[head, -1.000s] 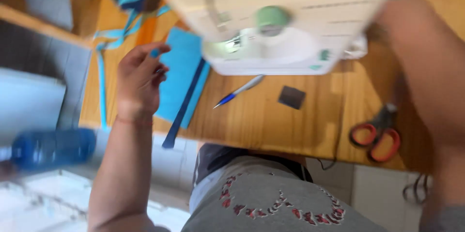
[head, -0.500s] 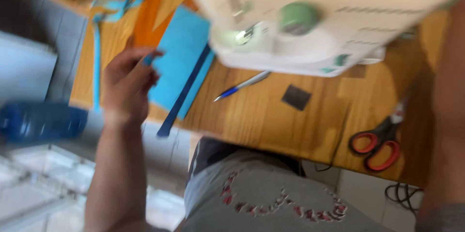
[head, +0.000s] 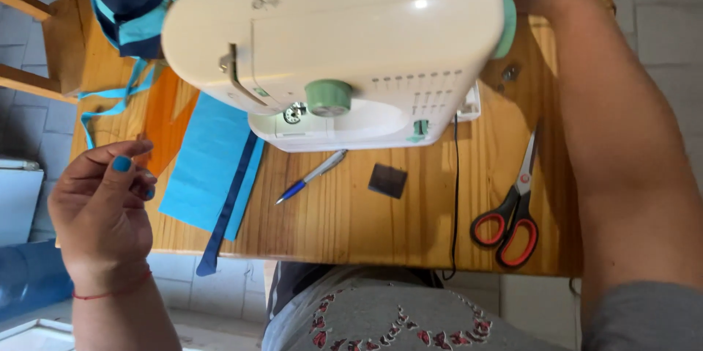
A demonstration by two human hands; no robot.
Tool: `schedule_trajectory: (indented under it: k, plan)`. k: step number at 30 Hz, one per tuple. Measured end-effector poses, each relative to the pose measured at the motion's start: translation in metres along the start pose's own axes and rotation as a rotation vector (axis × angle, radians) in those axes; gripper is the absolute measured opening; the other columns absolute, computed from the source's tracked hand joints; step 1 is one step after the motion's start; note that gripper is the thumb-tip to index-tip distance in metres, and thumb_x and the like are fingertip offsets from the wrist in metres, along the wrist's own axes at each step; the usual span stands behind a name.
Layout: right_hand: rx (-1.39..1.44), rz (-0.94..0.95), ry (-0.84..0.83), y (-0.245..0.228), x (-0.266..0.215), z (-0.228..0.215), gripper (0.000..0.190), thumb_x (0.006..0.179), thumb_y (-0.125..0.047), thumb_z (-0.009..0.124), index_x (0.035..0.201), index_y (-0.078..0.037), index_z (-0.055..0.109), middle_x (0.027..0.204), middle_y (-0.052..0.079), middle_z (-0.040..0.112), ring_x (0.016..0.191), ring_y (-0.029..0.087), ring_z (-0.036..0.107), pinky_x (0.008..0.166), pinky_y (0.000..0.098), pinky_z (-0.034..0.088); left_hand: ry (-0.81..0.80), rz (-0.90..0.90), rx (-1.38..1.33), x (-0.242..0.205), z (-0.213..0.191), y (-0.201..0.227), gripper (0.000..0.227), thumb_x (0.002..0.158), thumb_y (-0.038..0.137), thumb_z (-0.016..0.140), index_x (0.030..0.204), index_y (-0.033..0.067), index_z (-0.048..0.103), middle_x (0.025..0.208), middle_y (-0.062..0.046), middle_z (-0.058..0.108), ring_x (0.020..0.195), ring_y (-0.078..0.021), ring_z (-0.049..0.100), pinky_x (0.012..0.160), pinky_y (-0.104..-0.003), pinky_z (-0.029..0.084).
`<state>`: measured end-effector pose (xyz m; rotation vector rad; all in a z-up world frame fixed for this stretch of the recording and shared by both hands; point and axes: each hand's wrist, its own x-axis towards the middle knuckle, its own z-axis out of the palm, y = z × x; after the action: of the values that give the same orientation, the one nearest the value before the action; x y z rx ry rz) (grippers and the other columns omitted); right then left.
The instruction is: Measuring fabric with a ruler and pen, then preparing a sewing machine by threading it.
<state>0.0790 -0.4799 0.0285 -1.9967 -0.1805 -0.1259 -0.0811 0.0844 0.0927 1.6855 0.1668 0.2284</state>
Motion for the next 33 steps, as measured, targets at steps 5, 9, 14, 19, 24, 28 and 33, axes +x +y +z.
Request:
schedule_trajectory:
  k: [5, 9, 14, 19, 24, 28, 33]
  plan:
    - [0.065, -0.299, -0.012, 0.042, -0.006, -0.052, 0.027, 0.123, -0.012, 0.054, 0.149, -0.010, 0.048, 0.136, 0.008, 0.056, 0.124, 0.024, 0.057, 0.094, 0.0388, 0.044, 0.003, 0.241, 0.066, 0.005, 0.021, 0.032, 0.017, 0.107, 0.018, 0.067, 0.117, 0.0048, 0.066, 0.115, -0.007, 0.072, 0.076, -0.0090, 0.059, 0.072, -0.018, 0.047]
    - [0.184, -0.554, -0.078, -0.012, -0.028, -0.065, 0.061, 0.115, -0.002, 0.053, 0.169, -0.016, 0.027, 0.168, 0.016, 0.041, 0.137, 0.039, 0.053, 0.092, 0.0447, 0.050, -0.086, 0.495, 0.202, -0.002, 0.071, 0.083, 0.019, 0.110, -0.009, 0.068, 0.128, -0.0065, 0.065, 0.120, -0.015, 0.070, 0.092, -0.0134, 0.064, 0.078, -0.022, 0.054]
    - [0.121, -0.559, 0.192, -0.099, -0.077, -0.053, 0.047, 0.103, 0.016, 0.072, 0.140, -0.005, 0.052, 0.140, 0.014, 0.063, 0.135, 0.027, 0.066, 0.117, 0.0396, 0.061, -0.452, 1.106, 0.285, -0.011, 0.139, 0.133, 0.028, 0.107, 0.012, 0.068, 0.130, -0.0029, 0.063, 0.123, -0.023, 0.066, 0.115, -0.0380, 0.066, 0.092, -0.042, 0.063]
    - [0.085, -0.572, 0.151, -0.135, -0.112, -0.025, 0.047, 0.102, 0.002, 0.075, 0.141, -0.003, 0.050, 0.145, 0.020, 0.058, 0.137, 0.030, 0.063, 0.109, 0.0351, 0.060, -0.573, 1.193, 0.292, -0.002, 0.199, 0.126, 0.052, 0.114, 0.049, 0.051, 0.155, 0.0168, 0.044, 0.157, -0.010, 0.059, 0.149, -0.0345, 0.062, 0.126, -0.045, 0.049]
    - [-0.003, -0.616, 0.159, -0.166, -0.140, 0.020, 0.051, 0.099, -0.003, 0.078, 0.140, 0.002, 0.049, 0.146, 0.018, 0.049, 0.137, 0.027, 0.057, 0.116, 0.0334, 0.055, -0.647, 1.107, 0.176, 0.002, 0.236, 0.099, 0.062, 0.113, 0.045, 0.081, 0.158, 0.0280, 0.041, 0.163, 0.004, 0.058, 0.158, -0.0237, 0.064, 0.131, -0.037, 0.061]
    - [-0.019, -0.584, 0.157, -0.189, -0.152, 0.051, 0.052, 0.102, -0.003, 0.073, 0.146, 0.008, 0.046, 0.144, 0.024, 0.050, 0.135, 0.031, 0.057, 0.118, 0.0370, 0.054, -0.650, 0.917, -0.151, -0.001, 0.227, 0.077, 0.056, 0.101, 0.011, 0.090, 0.140, 0.0364, 0.060, 0.126, 0.006, 0.074, 0.116, -0.0125, 0.075, 0.090, -0.022, 0.068]
    - [0.036, -0.494, 0.228, -0.204, -0.150, 0.089, 0.059, 0.100, -0.012, 0.075, 0.146, 0.016, 0.049, 0.137, 0.023, 0.059, 0.127, 0.031, 0.065, 0.113, 0.0336, 0.055, -0.582, 0.972, -0.134, -0.002, 0.189, 0.065, 0.056, 0.103, 0.006, 0.088, 0.141, 0.0352, 0.058, 0.132, 0.006, 0.070, 0.131, -0.0162, 0.075, 0.097, -0.026, 0.068]
